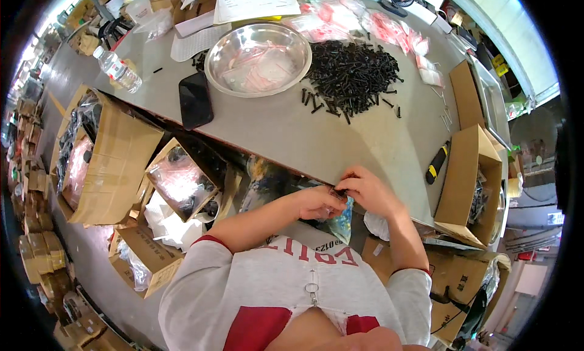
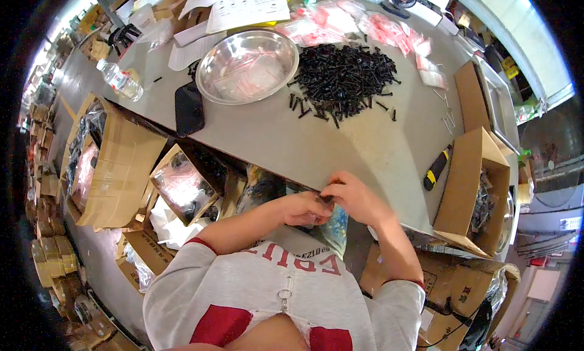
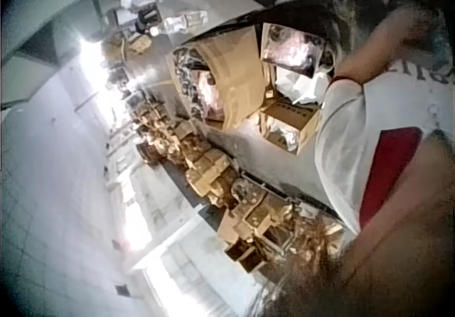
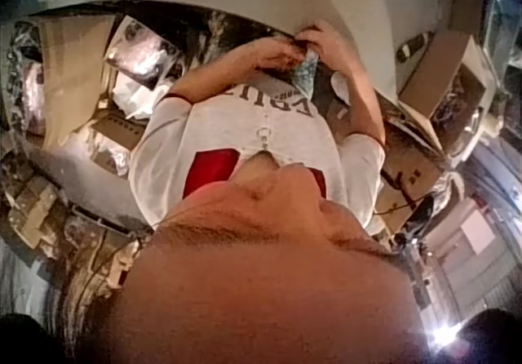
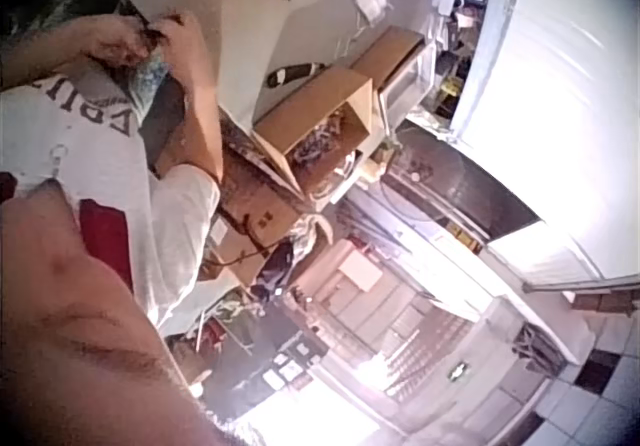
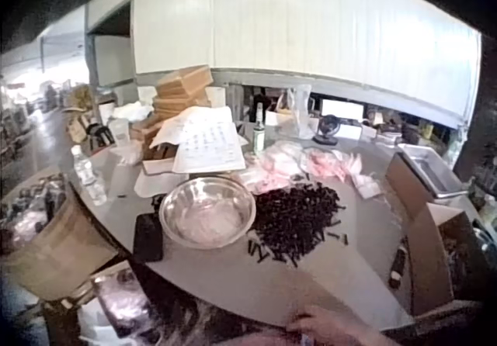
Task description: Manually counting and packaging small black plastic components into clear plastic bags.
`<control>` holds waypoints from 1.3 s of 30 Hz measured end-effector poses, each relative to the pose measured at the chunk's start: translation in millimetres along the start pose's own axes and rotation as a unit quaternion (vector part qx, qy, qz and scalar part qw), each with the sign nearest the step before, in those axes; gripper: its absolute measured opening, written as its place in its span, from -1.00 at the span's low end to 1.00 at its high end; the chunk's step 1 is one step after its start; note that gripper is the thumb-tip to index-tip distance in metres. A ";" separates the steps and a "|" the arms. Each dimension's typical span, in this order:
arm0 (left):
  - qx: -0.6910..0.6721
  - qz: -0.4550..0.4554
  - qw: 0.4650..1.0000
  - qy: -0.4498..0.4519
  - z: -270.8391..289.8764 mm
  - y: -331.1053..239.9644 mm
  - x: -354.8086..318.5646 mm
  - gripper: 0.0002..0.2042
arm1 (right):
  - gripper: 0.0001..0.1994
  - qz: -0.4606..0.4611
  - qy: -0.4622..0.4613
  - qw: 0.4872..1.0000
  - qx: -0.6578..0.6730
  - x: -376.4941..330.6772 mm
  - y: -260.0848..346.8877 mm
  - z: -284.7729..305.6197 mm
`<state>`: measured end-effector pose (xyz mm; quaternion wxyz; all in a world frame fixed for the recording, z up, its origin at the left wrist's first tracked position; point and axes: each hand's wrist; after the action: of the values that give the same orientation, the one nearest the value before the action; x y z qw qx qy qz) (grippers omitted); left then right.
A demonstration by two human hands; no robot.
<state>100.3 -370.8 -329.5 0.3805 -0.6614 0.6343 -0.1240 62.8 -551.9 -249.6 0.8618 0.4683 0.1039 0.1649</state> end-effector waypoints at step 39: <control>0.393 -0.126 0.910 -0.026 2.7 5.9 -27.4 -0.68 | -0.71 -0.134 -0.226 0.942 -0.211 93.5 -107.5 133.8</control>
<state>93.1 -343.8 -326.5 0.6070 -0.5360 0.4352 -0.3934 213.9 -674.1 -270.2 0.9559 0.2822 -0.0688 -0.0438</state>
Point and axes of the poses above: each hand's wrist, its own x-axis towards the middle knuckle, its own z-axis out of the back of the hand, y = z × x, and after that the axes turned 12 degrees about x, right-handed
